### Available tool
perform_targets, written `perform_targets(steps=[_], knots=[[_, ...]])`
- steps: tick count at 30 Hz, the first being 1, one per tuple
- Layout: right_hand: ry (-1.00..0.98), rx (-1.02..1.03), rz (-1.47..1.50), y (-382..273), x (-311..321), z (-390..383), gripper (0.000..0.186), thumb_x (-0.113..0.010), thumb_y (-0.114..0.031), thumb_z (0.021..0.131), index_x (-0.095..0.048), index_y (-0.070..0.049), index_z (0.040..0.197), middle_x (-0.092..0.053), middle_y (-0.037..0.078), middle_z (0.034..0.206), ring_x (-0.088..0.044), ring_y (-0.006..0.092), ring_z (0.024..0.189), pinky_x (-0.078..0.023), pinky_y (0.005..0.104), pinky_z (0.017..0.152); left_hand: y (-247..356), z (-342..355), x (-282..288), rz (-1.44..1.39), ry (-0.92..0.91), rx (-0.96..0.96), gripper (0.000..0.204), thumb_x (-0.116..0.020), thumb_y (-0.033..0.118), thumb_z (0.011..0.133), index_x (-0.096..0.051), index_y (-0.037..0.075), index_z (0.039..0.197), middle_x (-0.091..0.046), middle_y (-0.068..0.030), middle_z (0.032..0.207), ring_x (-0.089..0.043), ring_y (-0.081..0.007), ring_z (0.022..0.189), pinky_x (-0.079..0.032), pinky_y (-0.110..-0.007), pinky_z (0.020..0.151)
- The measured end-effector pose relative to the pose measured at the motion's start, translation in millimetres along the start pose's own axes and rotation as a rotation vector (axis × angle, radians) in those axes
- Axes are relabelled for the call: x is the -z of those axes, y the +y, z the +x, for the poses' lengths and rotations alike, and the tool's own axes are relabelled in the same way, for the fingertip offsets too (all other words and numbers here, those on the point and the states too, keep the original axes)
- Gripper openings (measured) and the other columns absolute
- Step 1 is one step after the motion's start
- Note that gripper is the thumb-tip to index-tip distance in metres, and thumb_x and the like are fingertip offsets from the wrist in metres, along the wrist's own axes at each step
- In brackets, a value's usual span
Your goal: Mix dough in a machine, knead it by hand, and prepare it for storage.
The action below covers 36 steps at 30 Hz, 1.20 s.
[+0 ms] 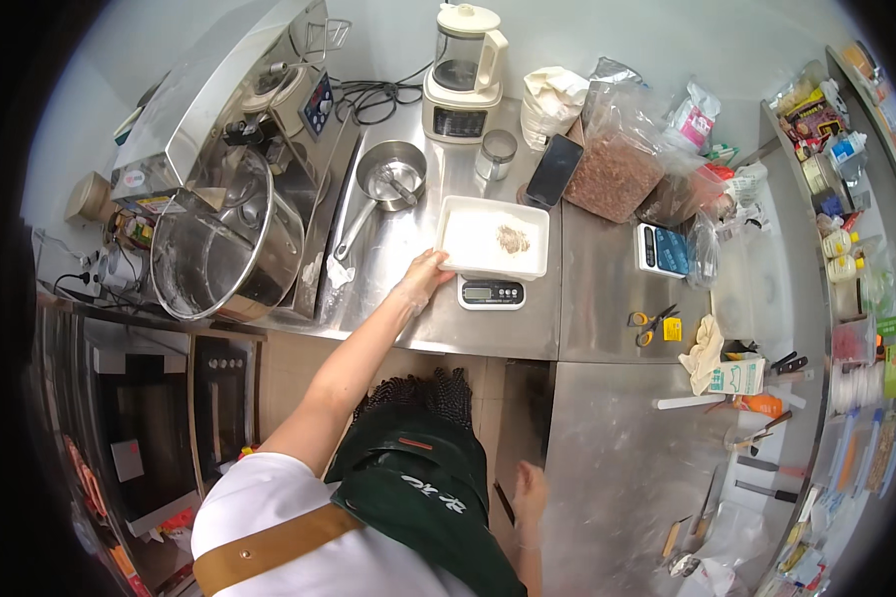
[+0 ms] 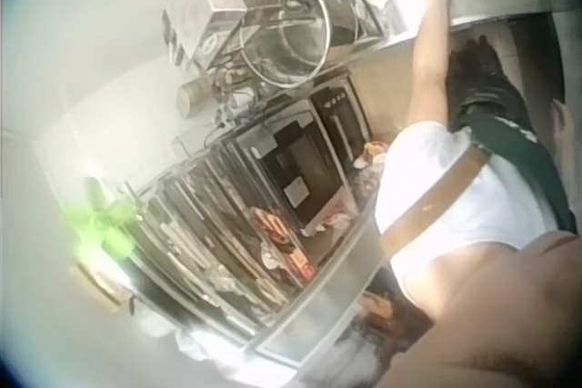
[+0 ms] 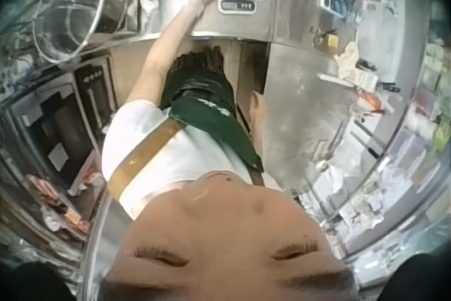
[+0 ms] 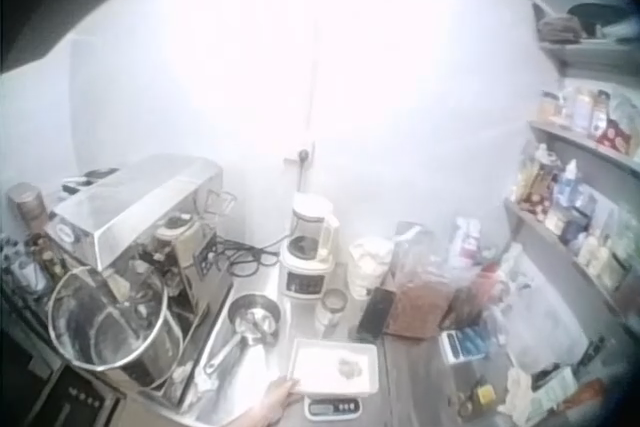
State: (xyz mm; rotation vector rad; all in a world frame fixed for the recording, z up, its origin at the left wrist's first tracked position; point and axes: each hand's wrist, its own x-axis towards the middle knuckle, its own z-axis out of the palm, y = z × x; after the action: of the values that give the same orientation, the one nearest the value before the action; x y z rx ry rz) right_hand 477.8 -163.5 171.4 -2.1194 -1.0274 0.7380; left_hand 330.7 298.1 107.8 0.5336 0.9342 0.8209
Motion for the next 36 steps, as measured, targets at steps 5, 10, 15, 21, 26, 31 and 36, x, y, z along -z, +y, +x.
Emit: perform_targets(steps=[5,10,15,21,26,31,36], knots=[[-0.014,0.041,0.085,-50.2,49.2,111.0,0.023,-0.056,-0.013,0.095,-0.061,0.001,0.113,-0.066,0.009,0.102,-0.062,0.0162,0.095,-0.049,0.0304,0.084,22.7,-63.2,10.8,0.002,-0.003,0.045,0.035,-0.056,0.013,0.091,-0.050,-0.001,0.123,-0.055,-0.0120,0.120,-0.055,-0.0225,0.110,-0.048,-0.036,0.096],[-0.210,0.174,0.425,-145.7,61.8,225.7,0.055,-0.061,-0.026,0.093,-0.041,-0.002,0.139,-0.052,0.013,0.133,-0.050,0.0233,0.124,-0.039,0.0344,0.102,56.5,-155.3,21.3,-0.086,-0.024,0.118,0.028,-0.056,0.013,0.092,-0.052,-0.007,0.112,-0.058,-0.0184,0.113,-0.059,-0.0278,0.106,-0.051,-0.042,0.097],[-0.559,0.285,0.563,-244.8,30.7,252.6,0.096,-0.063,-0.059,0.082,-0.024,-0.003,0.149,-0.037,0.014,0.147,-0.037,0.0239,0.135,-0.031,0.0372,0.109,111.3,-255.8,27.5,-0.082,0.018,0.148,0.033,-0.055,0.015,0.094,-0.052,-0.007,0.117,-0.058,-0.0180,0.117,-0.058,-0.0271,0.110,-0.050,-0.041,0.098],[-0.747,0.241,0.463,-338.8,6.7,209.8,0.119,-0.061,-0.079,0.069,-0.023,0.000,0.149,-0.037,0.012,0.146,-0.037,0.0221,0.135,-0.029,0.0344,0.110,189.8,-345.5,40.2,-0.046,0.065,0.170,0.044,-0.055,0.025,0.096,-0.050,-0.006,0.126,-0.057,-0.0161,0.122,-0.058,-0.0222,0.111,-0.049,-0.038,0.098],[-0.759,0.224,0.372,-416.4,-6.5,169.3,0.115,-0.059,-0.078,0.071,-0.028,0.002,0.147,-0.043,0.013,0.141,-0.043,0.0228,0.129,-0.033,0.0352,0.108,268.2,-401.5,79.3,0.163,-0.148,0.216,0.055,-0.048,0.037,0.099,-0.041,-0.004,0.136,-0.055,-0.0153,0.127,-0.056,-0.0211,0.114,-0.046,-0.036,0.101],[-0.599,0.000,0.441,-485.4,-46.3,109.1,0.112,-0.061,-0.076,0.070,-0.032,0.004,0.144,-0.048,0.013,0.136,-0.047,0.0230,0.126,-0.037,0.0356,0.106,346.1,-399.9,143.9,0.549,-0.421,0.404,0.040,-0.056,0.023,0.096,-0.050,-0.004,0.125,-0.062,-0.0130,0.111,-0.060,-0.0185,0.103,-0.047,-0.035,0.096],[-0.544,-0.167,0.486,-503.1,-95.3,89.2,0.102,-0.058,-0.072,0.076,-0.033,0.001,0.144,-0.049,0.013,0.135,-0.050,0.0229,0.122,-0.040,0.0346,0.104,389.7,-377.9,205.3,0.593,-0.510,0.473,0.033,-0.056,0.020,0.096,-0.054,-0.005,0.116,-0.066,-0.0124,0.099,-0.064,-0.0154,0.091,-0.053,-0.029,0.081]])
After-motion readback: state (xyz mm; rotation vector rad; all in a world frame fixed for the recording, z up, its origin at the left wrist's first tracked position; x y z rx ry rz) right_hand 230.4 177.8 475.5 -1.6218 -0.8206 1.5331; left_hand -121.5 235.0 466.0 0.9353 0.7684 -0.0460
